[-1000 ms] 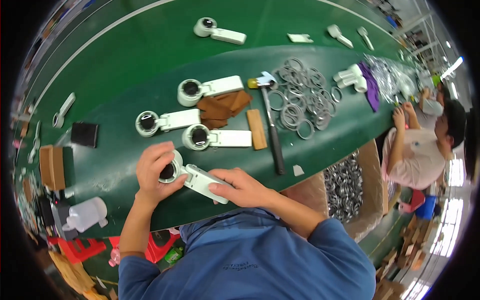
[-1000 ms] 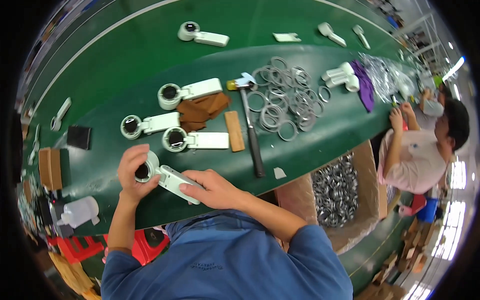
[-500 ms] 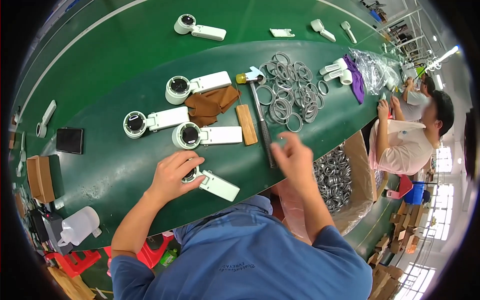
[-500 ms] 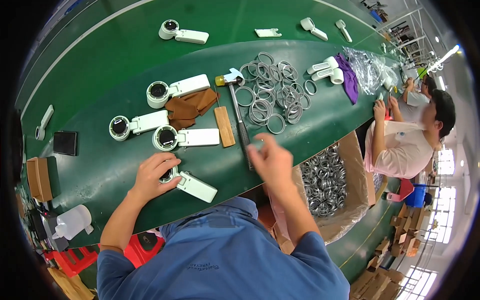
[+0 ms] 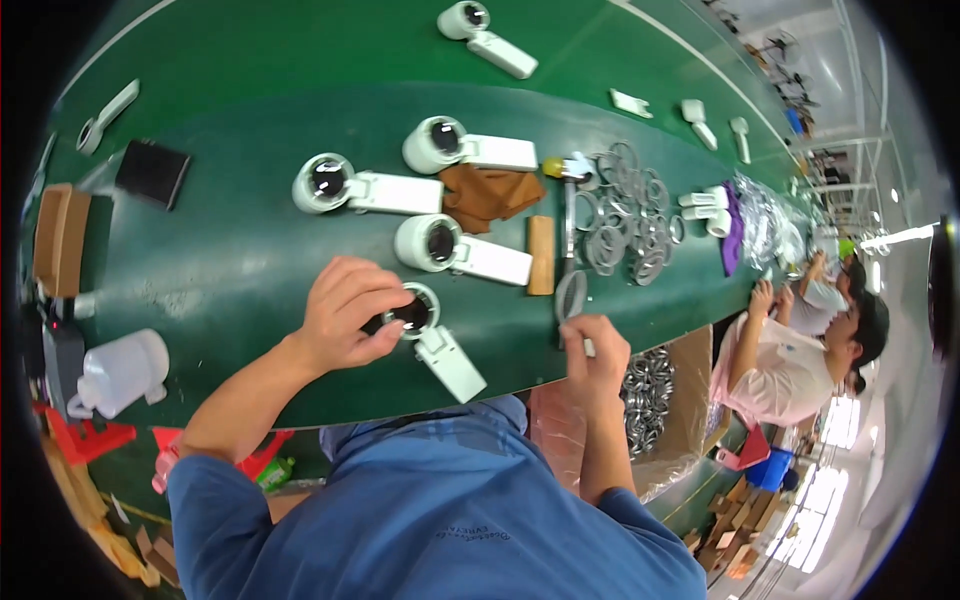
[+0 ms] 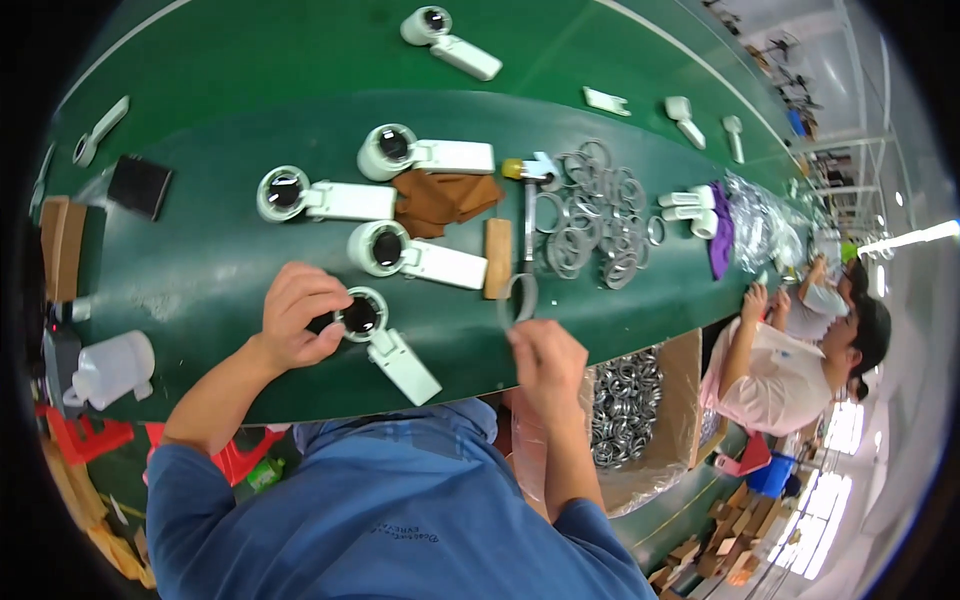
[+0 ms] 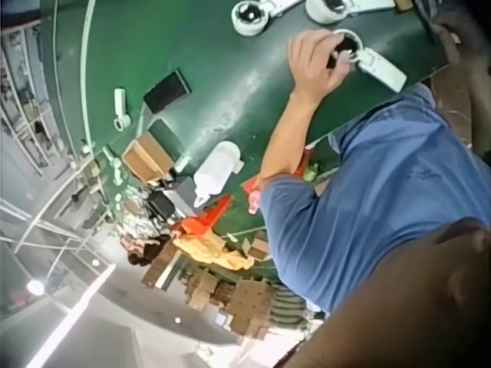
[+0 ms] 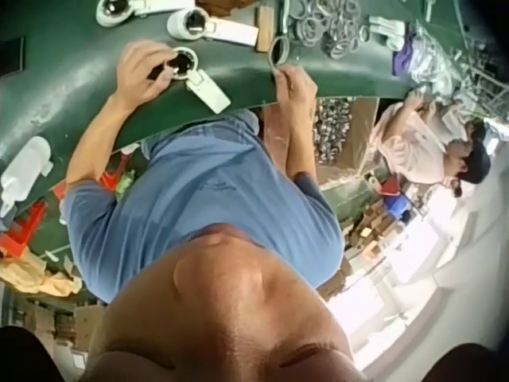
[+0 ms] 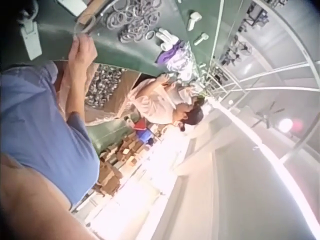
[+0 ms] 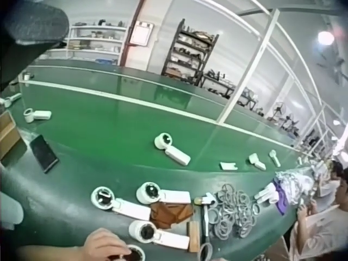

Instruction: Manually assembling white plastic housing units with internal circular components using hands and a small hammer.

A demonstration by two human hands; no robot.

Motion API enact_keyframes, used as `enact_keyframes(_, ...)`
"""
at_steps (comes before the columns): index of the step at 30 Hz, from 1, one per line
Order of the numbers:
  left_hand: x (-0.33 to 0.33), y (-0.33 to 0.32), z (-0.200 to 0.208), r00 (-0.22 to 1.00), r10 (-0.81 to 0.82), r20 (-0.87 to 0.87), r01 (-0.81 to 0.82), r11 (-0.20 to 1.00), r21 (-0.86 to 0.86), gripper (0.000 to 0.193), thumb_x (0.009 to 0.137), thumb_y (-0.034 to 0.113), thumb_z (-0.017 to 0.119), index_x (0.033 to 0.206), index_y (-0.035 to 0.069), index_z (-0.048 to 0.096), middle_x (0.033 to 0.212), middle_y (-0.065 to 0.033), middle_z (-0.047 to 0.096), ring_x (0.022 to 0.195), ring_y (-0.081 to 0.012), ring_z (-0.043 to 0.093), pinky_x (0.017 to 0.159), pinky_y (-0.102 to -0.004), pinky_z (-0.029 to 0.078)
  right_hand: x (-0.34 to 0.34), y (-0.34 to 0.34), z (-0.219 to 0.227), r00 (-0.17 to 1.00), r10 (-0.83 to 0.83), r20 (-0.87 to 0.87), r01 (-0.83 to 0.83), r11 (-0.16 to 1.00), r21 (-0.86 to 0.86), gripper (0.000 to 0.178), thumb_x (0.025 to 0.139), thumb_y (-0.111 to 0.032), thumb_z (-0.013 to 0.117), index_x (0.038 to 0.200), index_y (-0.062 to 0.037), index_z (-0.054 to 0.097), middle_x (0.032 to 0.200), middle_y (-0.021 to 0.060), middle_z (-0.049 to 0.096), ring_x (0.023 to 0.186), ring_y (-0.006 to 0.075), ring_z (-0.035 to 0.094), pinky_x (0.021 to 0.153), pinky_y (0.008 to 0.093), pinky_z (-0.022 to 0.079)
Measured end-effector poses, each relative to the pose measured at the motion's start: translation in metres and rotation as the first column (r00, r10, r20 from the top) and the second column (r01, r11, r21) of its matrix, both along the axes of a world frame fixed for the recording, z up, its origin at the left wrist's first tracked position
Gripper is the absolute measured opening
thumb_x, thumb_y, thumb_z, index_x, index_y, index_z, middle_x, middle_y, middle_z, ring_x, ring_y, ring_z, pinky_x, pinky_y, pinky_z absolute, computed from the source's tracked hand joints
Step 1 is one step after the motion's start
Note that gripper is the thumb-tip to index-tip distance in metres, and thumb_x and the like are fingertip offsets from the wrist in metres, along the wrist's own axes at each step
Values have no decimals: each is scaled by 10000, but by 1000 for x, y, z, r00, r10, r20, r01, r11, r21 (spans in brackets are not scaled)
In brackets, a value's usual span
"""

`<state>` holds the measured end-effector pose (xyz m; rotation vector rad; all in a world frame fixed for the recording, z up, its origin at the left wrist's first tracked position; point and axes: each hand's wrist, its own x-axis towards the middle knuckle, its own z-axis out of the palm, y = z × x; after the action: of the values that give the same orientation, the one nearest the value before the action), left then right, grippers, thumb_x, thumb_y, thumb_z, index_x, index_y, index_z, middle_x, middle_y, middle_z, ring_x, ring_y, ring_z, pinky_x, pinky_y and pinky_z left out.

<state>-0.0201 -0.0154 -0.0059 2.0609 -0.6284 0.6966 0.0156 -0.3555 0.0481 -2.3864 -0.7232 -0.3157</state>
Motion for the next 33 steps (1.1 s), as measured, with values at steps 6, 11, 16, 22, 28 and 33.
enact_keyframes(6, 8, -4, 8, 999, 3, -39, -4, 1000, -14, 279, 837, 253, 746, 1056, 86, 698, 1008, -59, 661, 912, -271, 594, 831, -418, 442, 0, 96, 0, 835, 551, -3, -538, 817, 209, 204, 732, 59, 710, 900, -34, 641, 813, 89, 664, 664, 239, 655, 568, 334, 514)
enact_keyframes(11, 2, 0, 8, 999, -25, -30, 24, 1000, -13, 245, 849, 231, 738, 1055, 102, 703, 973, -27, 660, 915, -239, 591, 852, -399, 417, 5, 115, -11, 704, 709, -37, -677, 687, 264, 217, 765, 63, 712, 945, -28, 630, 810, 77, 663, 637, 191, 628, 552, 305, 495)
enact_keyframes(16, -4, -1, 4, 986, 164, -26, -163, 986, 37, 221, 837, 182, 742, 1047, 121, 715, 857, 9, 638, 836, -205, 586, 841, -373, 388, -19, 118, -3, 866, 383, -323, -287, 907, 307, 182, 831, 50, 708, 981, -14, 626, 804, 57, 650, 601, 119, 564, 528, 256, 449)
enact_keyframes(22, -6, 2, 5, 936, 335, 110, -341, 939, 45, 286, 761, 126, 751, 1046, 132, 743, 729, 45, 587, 714, -164, 559, 821, -357, 369, -25, 128, 9, 910, 340, -240, -209, 872, 443, 207, 848, -3, 745, 1028, -2, 643, 668, 13, 553, 561, 70, 493, 492, 223, 373)
enact_keyframes(28, -4, -3, 7, 906, 367, 212, -398, 908, 132, 333, 719, 124, 751, 1051, 133, 750, 714, 55, 573, 705, -147, 549, 815, -355, 366, -31, 143, 21, 883, 334, -331, -243, 927, 287, 246, 835, -20, 768, 1054, -3, 659, 587, 1, 486, 537, 64, 483, 476, 235, 353)
enact_keyframes(33, -1, 2, 5, 933, 317, 173, -340, 933, 119, 333, 731, 157, 763, 1062, 128, 744, 713, 46, 578, 712, -158, 551, 810, -359, 374, -18, 139, 13, 892, 404, -203, -369, 910, 186, 246, 866, -34, 745, 1084, 11, 639, 643, 30, 531, 573, 76, 498, 495, 248, 363)
